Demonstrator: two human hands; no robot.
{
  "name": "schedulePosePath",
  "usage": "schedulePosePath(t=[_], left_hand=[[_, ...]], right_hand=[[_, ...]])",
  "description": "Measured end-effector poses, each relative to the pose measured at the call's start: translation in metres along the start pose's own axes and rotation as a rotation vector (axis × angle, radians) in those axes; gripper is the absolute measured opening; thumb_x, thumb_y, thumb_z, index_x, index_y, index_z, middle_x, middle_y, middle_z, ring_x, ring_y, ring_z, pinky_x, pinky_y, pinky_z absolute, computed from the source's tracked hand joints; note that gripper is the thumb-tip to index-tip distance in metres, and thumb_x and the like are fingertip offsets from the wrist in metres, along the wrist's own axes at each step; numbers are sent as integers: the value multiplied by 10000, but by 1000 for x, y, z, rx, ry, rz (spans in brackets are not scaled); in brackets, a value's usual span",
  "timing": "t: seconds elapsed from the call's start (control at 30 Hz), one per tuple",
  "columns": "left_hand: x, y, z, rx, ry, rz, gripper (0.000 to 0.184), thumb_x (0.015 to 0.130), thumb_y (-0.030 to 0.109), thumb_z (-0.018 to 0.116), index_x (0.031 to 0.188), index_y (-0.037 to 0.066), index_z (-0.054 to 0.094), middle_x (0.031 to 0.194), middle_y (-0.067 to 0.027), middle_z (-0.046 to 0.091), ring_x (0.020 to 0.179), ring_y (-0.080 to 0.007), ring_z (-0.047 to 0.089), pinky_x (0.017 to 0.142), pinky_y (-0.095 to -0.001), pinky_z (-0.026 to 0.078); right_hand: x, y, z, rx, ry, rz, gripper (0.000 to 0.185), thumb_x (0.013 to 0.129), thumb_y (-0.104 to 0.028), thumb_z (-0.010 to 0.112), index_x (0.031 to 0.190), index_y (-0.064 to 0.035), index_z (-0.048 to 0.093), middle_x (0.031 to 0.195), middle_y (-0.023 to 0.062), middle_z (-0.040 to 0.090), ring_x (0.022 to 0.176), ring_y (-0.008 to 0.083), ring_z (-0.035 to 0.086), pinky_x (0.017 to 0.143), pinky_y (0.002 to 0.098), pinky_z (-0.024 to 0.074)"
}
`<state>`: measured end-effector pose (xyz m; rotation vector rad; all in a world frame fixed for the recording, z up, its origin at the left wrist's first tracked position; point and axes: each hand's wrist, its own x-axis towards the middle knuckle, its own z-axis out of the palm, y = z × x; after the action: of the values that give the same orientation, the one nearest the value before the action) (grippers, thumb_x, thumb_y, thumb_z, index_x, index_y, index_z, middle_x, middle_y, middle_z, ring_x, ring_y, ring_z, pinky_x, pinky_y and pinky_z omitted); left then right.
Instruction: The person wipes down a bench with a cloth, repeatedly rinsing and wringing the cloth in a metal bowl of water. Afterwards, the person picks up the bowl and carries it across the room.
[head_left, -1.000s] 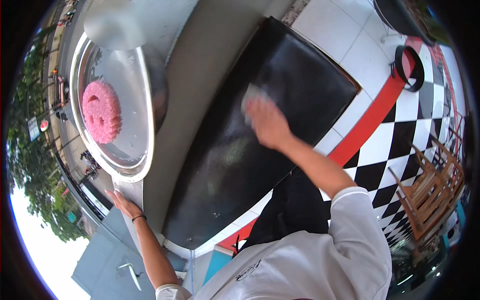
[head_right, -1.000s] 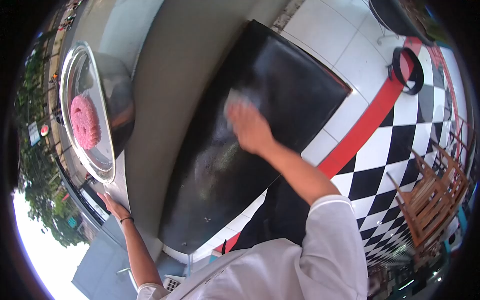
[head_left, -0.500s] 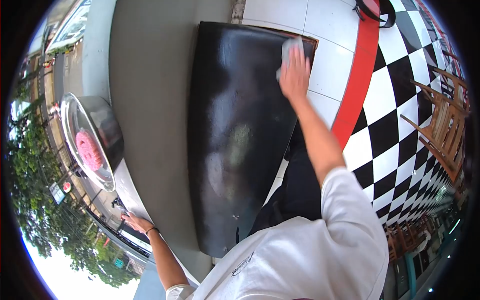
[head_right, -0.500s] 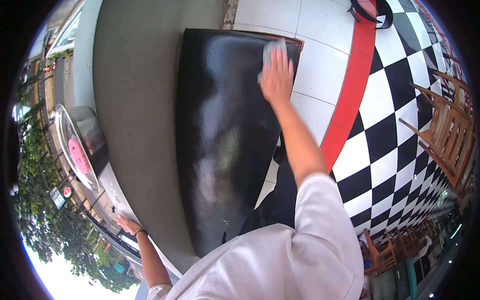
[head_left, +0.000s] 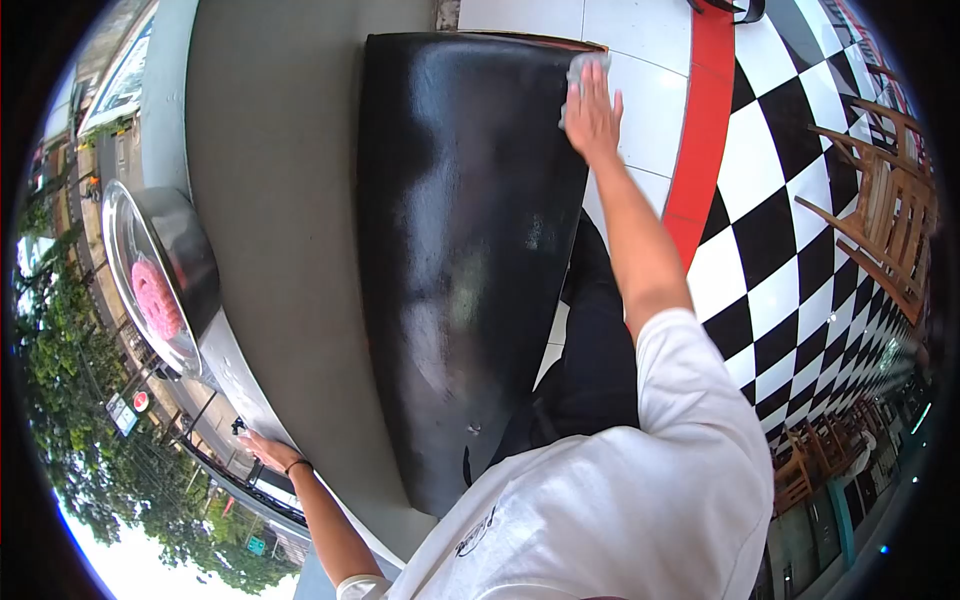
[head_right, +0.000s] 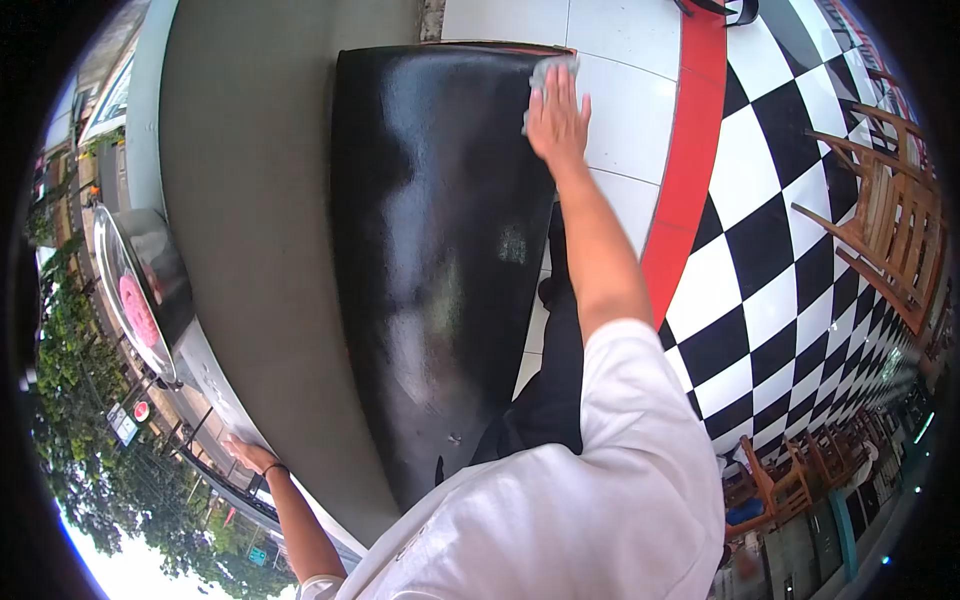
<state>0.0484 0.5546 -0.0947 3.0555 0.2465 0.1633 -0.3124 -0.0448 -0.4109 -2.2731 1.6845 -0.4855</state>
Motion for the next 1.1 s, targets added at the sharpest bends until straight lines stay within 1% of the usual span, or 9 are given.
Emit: schedulePosePath(t=[0.2,0.37,0.47,0.6,0.67,0.83,0.93,1.03,1.1], left_hand=[[4,-2,7,100,22,-14,793,987,623,244,1554,71,193,1580,-237,223,1461,-374,218,1187,-452,150],[-5,2,9,132,41,-6,739,1000,568,326,1546,78,235,1558,-232,287,1437,-371,284,1179,-455,193],[-18,14,8,124,92,-51,715,991,550,382,1543,111,262,1565,-217,284,1442,-357,283,1184,-455,187],[-27,26,9,86,75,-104,708,981,545,406,1563,189,217,1603,-169,224,1478,-320,204,1177,-491,158],[-31,36,2,62,47,-146,720,976,547,415,1568,204,193,1611,-158,206,1486,-310,184,1172,-504,150],[-30,41,-1,67,15,-189,752,956,558,439,1571,210,178,1615,-157,194,1486,-312,184,1170,-503,151],[-33,45,-8,57,14,-205,770,942,558,454,1568,200,186,1614,-153,197,1483,-308,189,1172,-500,158],[-33,49,-10,39,9,-216,770,941,532,464,1568,185,183,1610,-150,207,1486,-300,178,1171,-513,159],[-33,48,-10,22,31,-226,761,946,521,460,1569,185,179,1611,-148,204,1487,-299,175,1173,-520,151]], right_hand=[[-89,-23,-11,110,8,-39,545,1004,-241,430,1450,59,342,1533,263,300,1406,417,315,1140,482,291],[-308,-79,-84,285,-625,10,542,1032,-261,342,1487,31,302,1575,263,197,1446,419,237,1172,483,239],[-328,-112,-109,561,-1244,443,548,1035,-356,356,1430,17,427,1442,240,465,1366,358,419,1132,444,318],[-199,-171,-132,1337,-1333,1128,472,1000,-359,448,1290,-6,570,1302,141,610,1194,275,590,1074,417,417],[-98,-214,-171,1608,-1453,872,501,1002,-395,441,1271,4,577,1231,160,646,1140,305,620,1040,415,451],[77,-316,-267,1770,-1243,423,558,997,-540,399,1063,-41,639,977,115,680,982,278,642,940,425,493],[123,-380,-297,1675,-1384,-146,457,1002,-450,463,1107,-42,639,1000,104,674,987,260,638,916,405,499],[84,-464,-317,1342,-1044,-237,380,996,-343,517,1205,-40,610,1093,118,667,1020,269,638,925,402,484],[80,-495,-282,1085,-1104,-348,388,983,-300,549,1261,-31,575,1154,142,647,1080,291,620,950,401,471]])
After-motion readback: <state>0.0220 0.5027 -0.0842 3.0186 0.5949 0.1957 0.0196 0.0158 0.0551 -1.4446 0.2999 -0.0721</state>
